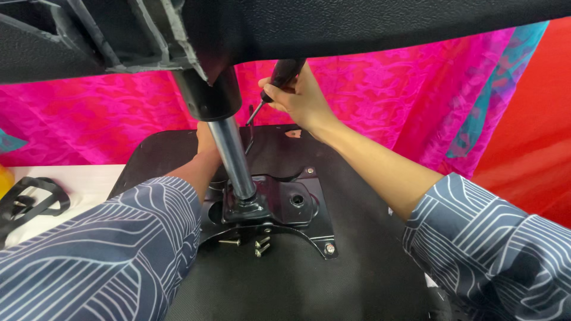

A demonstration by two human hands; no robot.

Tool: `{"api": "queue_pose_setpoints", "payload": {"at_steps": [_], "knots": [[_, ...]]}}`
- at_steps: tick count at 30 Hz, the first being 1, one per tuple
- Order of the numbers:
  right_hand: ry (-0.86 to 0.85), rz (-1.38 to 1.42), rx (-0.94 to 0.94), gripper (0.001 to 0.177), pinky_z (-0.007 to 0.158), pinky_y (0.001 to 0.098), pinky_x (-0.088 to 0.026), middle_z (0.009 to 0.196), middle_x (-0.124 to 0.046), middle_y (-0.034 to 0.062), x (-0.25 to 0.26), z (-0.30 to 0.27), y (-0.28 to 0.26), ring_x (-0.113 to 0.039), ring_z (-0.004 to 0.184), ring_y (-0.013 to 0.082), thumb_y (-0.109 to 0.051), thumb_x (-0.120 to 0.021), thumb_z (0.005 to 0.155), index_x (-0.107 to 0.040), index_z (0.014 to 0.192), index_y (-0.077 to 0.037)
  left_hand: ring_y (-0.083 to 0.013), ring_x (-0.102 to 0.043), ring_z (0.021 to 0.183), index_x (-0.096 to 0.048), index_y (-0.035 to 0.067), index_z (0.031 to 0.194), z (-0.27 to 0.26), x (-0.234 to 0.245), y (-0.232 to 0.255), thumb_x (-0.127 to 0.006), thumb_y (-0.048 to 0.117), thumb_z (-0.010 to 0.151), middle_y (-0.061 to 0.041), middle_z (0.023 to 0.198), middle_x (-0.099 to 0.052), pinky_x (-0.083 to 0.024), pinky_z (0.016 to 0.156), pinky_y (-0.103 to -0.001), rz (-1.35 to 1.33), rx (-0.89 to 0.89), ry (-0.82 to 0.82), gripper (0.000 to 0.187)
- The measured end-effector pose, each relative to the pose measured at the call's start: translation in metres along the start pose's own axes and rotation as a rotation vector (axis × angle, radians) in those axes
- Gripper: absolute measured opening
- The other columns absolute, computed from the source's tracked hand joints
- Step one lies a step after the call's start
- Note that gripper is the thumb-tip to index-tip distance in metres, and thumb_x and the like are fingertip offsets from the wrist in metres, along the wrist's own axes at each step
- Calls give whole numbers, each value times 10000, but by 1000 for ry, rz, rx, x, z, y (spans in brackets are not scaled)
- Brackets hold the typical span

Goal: The person uses a screwdriver to tighten screws into the underside of a black chair seat, securing the seat to its metal mounting bracket. The person works on multiple screw locations around the bracket, repositioning hands and the tool as needed.

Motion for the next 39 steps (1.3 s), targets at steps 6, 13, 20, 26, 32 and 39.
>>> {"api": "queue_pose_setpoints", "payload": {"at_steps": [6,13,20,26,32,39], "knots": [[-30,-34,19,361,845,333,-652,1183,-706,110,-4,0,2,-725,1070,179,-78,-684,971,-428,1225,-77,-370,-727,837,-752,83,927,13,1,-1,-705,212,892,-183,864,-751,-562,715,-486,577,-216,18,142],[-128,-44,80,405,758,337,-637,1162,-723,134,-1,2,11,-737,1007,190,-67,-716,995,-402,1251,-81,-346,-740,790,-739,50,853,4,5,-20,-786,179,839,-170,808,-744,-557,696,-469,469,-209,75,139],[-198,-18,140,518,802,348,-694,1012,-653,60,-2,20,18,-712,937,149,-117,-769,1006,-388,1356,-102,-173,-761,804,-730,3,902,30,-17,-73,-803,-86,741,-96,899,-786,-618,734,-324,-275,-159,11,198],[-233,-11,125,526,793,321,-696,1012,-700,69,0,27,-1,-740,911,140,-129,-783,970,-431,1360,-108,-170,-764,800,-719,23,924,28,-12,-78,-809,-59,740,-99,898,-782,-622,737,-308,-202,-163,106,221],[-403,-230,142,434,782,297,-636,1088,-737,41,15,38,-43,-752,959,142,-180,-814,953,-531,1265,-77,-166,-752,789,-732,10,943,12,-10,-54,-809,-41,770,-98,892,-780,-613,721,-298,-229,-99,93,196],[-363,-185,129,487,768,280,-647,1034,-678,20,-2,41,-18,-742,979,130,-195,-805,940,-444,1254,-104,-162,-739,775,-748,-5,965,1,-4,-58,-810,-19,805,-97,884,-777,-602,703,-287,-237,-66,107,173]]}}
Point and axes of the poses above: each hand's wrist, its own z-axis towards the middle knuckle, its own x-axis out of the back of the hand, y = z × x, the point moved 7 cm from there along z, towards the middle knuckle
